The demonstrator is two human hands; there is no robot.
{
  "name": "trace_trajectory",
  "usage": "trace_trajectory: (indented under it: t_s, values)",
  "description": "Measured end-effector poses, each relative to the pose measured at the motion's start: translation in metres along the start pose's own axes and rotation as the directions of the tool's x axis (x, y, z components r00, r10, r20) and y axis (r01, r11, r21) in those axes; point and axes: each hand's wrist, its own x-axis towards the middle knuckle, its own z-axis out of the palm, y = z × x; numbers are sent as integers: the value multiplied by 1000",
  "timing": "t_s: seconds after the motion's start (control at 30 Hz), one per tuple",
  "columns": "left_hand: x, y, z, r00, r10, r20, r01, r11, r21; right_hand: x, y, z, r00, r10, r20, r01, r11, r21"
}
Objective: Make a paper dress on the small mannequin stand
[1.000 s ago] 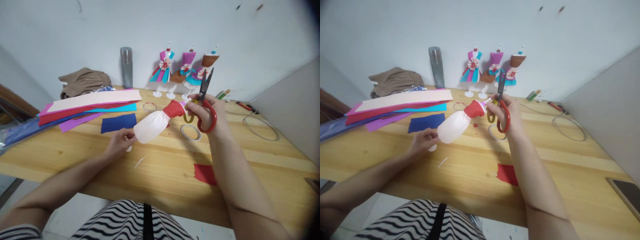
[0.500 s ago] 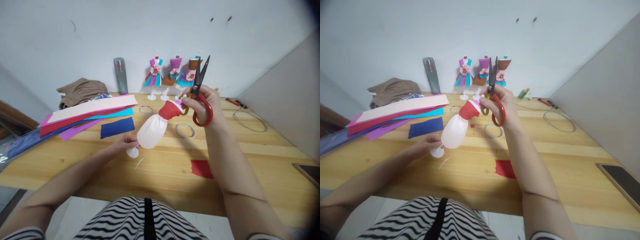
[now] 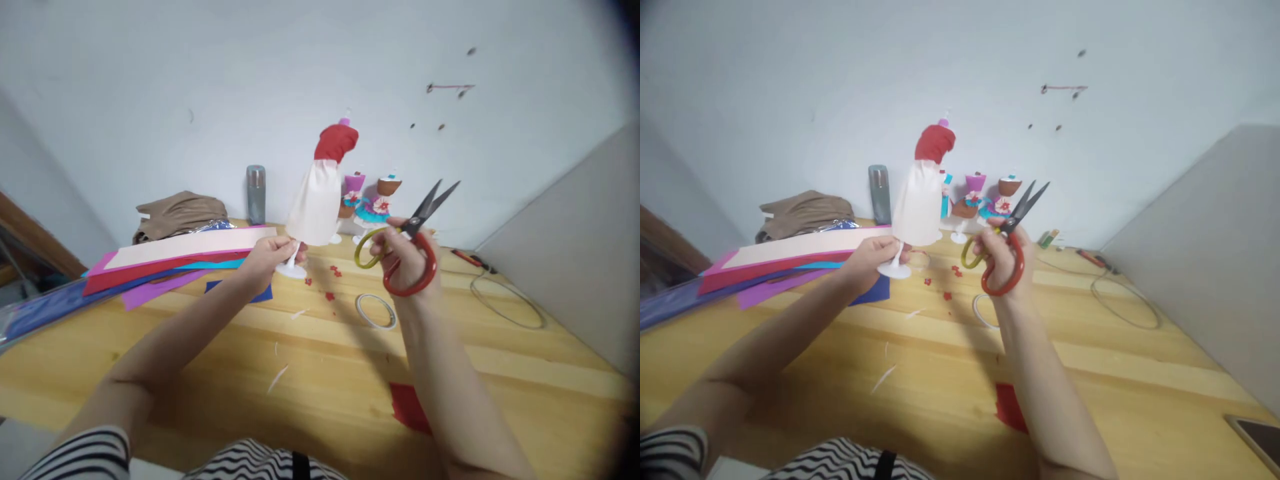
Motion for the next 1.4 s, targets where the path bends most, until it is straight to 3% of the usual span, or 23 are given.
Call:
trace_trajectory:
  t_s: [0.03, 0.13, 0.33, 0.73, 1.03, 1.1, 1.2, 1.27, 1.33, 1.4]
  values:
    - [7, 3, 4, 1000, 29, 12, -28, 999, -29, -3, 4, 3, 996, 90, 26, -91, 995, 31]
    - [23, 5, 15, 996, 75, 45, -70, 993, -98, -9, 19, 13, 980, 189, 61, -192, 980, 50]
    - [37, -15, 25, 991, 51, 125, -37, 992, -118, -8, 32, 16, 915, 374, 154, -401, 889, 220]
    - [35, -20, 20, 992, 42, 115, -34, 997, -73, -14, 14, 18, 903, 365, 228, -405, 900, 161]
    - [41, -9, 2, 985, 70, 157, -54, 993, -104, -19, 12, 7, 911, 178, 372, -159, 984, -82]
    - [39, -3, 0, 984, 80, 158, -63, 992, -110, -15, 10, -4, 870, 159, 467, -87, 981, -173]
    - [36, 7, -2, 981, 73, 178, -52, 991, -120, -6, 1, -22, 724, 212, 656, -1, 952, -306]
    - [33, 13, -4, 979, 53, 197, -30, 993, -118, 0, -7, -31, 646, 285, 709, 35, 916, -400]
    - [31, 17, -5, 976, 18, 216, 5, 994, -107, 4, -15, -35, 606, 359, 710, 84, 858, -506]
    - [30, 19, -7, 968, -14, 249, 38, 995, -94, 6, -21, -35, 601, 392, 696, 133, 810, -571]
